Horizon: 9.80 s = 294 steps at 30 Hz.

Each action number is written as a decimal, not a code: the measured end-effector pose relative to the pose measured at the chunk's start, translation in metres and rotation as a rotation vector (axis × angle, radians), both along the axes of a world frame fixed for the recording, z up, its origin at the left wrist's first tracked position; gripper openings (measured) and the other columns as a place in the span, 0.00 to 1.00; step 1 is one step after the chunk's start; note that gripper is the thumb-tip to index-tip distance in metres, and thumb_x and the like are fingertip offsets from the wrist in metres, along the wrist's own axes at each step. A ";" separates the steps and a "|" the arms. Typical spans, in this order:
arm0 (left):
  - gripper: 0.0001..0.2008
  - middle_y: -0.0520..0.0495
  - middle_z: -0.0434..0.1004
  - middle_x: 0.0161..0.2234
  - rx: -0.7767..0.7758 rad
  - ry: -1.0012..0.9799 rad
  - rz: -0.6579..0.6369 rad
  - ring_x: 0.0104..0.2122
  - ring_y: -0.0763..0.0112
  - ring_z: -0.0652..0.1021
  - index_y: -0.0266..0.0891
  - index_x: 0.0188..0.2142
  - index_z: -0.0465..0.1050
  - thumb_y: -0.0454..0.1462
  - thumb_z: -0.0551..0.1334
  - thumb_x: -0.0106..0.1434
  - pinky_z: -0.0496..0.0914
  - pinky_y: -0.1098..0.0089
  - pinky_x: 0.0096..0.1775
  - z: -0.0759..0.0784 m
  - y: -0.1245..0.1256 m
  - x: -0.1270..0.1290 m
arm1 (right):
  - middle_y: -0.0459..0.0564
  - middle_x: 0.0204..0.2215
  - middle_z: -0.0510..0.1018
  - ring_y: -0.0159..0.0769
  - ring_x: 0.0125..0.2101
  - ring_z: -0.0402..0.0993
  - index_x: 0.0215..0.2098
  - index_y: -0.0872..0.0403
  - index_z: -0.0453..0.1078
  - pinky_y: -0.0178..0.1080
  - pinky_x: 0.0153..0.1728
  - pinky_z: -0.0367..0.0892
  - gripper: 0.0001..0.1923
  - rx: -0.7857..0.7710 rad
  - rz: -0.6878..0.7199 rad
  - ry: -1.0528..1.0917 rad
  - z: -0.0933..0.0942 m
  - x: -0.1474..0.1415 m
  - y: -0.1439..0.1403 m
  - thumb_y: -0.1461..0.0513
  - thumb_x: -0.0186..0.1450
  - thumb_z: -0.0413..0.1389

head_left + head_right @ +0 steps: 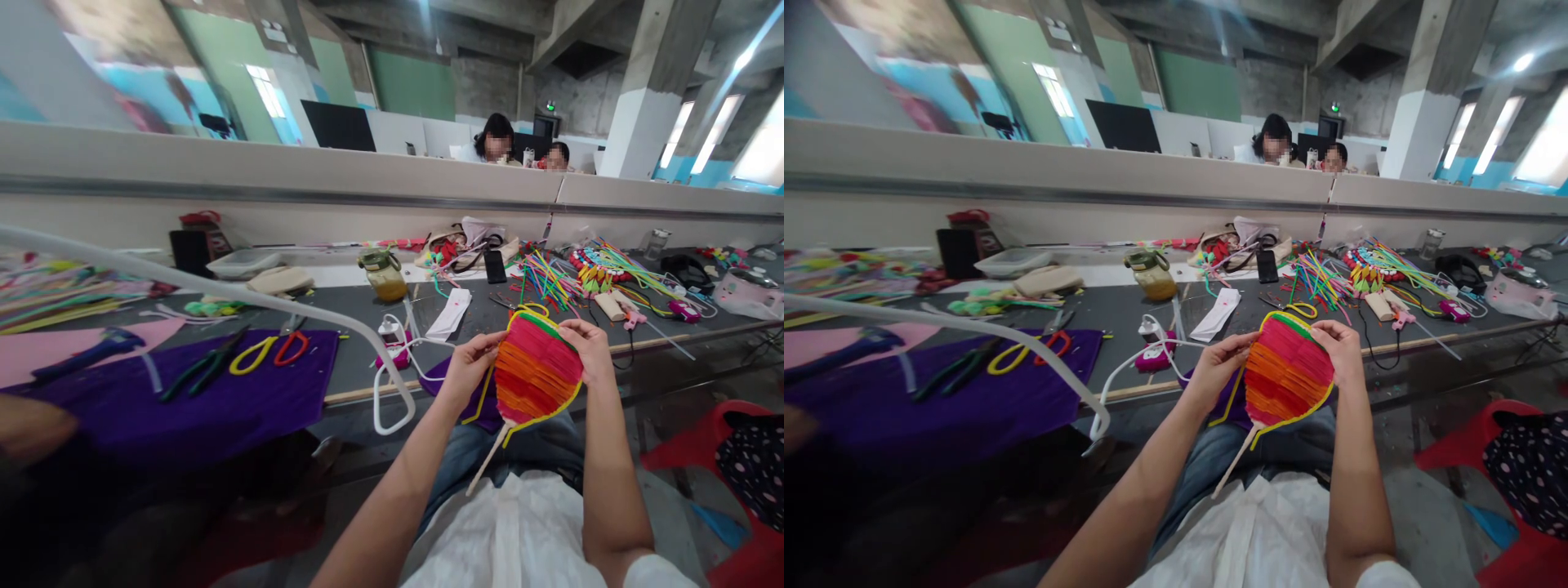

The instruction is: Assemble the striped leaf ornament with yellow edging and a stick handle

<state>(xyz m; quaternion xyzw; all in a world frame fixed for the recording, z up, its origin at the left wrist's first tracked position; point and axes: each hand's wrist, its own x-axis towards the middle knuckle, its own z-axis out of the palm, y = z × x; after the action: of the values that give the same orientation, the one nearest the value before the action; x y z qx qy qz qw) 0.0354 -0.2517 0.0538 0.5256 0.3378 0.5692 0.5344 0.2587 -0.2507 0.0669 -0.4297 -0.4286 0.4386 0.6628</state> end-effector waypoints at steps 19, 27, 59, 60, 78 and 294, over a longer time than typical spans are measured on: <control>0.19 0.45 0.84 0.34 -0.181 -0.266 0.165 0.33 0.64 0.81 0.38 0.37 0.82 0.42 0.75 0.45 0.73 0.66 0.38 -0.019 -0.010 0.011 | 0.42 0.21 0.79 0.33 0.23 0.73 0.26 0.51 0.78 0.36 0.28 0.68 0.11 0.017 -0.068 0.029 0.001 0.002 0.006 0.58 0.45 0.69; 0.18 0.46 0.83 0.35 -0.142 -0.241 0.152 0.34 0.67 0.79 0.38 0.37 0.81 0.39 0.76 0.44 0.72 0.68 0.40 -0.020 -0.012 0.007 | 0.43 0.22 0.79 0.33 0.23 0.72 0.26 0.51 0.78 0.36 0.28 0.68 0.11 0.019 -0.086 0.043 -0.002 0.005 0.009 0.58 0.45 0.69; 0.15 0.49 0.81 0.27 -0.288 -0.183 0.029 0.26 0.73 0.77 0.36 0.31 0.80 0.37 0.77 0.43 0.70 0.74 0.31 -0.046 -0.032 -0.004 | 0.42 0.21 0.79 0.33 0.23 0.72 0.26 0.51 0.79 0.36 0.28 0.68 0.10 0.026 -0.101 0.089 -0.009 0.007 0.015 0.59 0.45 0.69; 0.14 0.49 0.80 0.25 -0.296 -0.178 0.029 0.25 0.74 0.76 0.36 0.29 0.80 0.37 0.77 0.43 0.69 0.75 0.30 -0.048 -0.032 -0.004 | 0.43 0.21 0.79 0.33 0.23 0.73 0.26 0.51 0.79 0.36 0.28 0.68 0.10 0.025 -0.098 0.087 -0.009 0.007 0.015 0.59 0.45 0.69; 0.14 0.47 0.82 0.26 -0.395 -0.213 -0.076 0.25 0.72 0.78 0.35 0.31 0.80 0.36 0.76 0.44 0.71 0.74 0.32 -0.058 -0.044 -0.006 | 0.42 0.21 0.79 0.33 0.22 0.73 0.25 0.51 0.78 0.36 0.28 0.68 0.11 0.009 -0.088 0.056 -0.004 0.006 0.018 0.59 0.44 0.70; 0.13 0.53 0.77 0.22 -0.292 -0.051 0.027 0.22 0.73 0.78 0.37 0.27 0.70 0.39 0.73 0.48 0.69 0.75 0.27 -0.077 -0.061 0.025 | 0.42 0.21 0.78 0.32 0.23 0.71 0.26 0.52 0.78 0.36 0.29 0.65 0.11 0.011 -0.044 -0.007 -0.006 0.020 0.023 0.57 0.45 0.69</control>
<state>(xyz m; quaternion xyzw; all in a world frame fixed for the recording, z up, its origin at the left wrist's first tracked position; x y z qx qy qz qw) 0.0607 -0.3127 -0.0231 0.4229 0.4105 0.5344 0.6059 0.2785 -0.2276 0.0607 -0.4368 -0.4238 0.4199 0.6732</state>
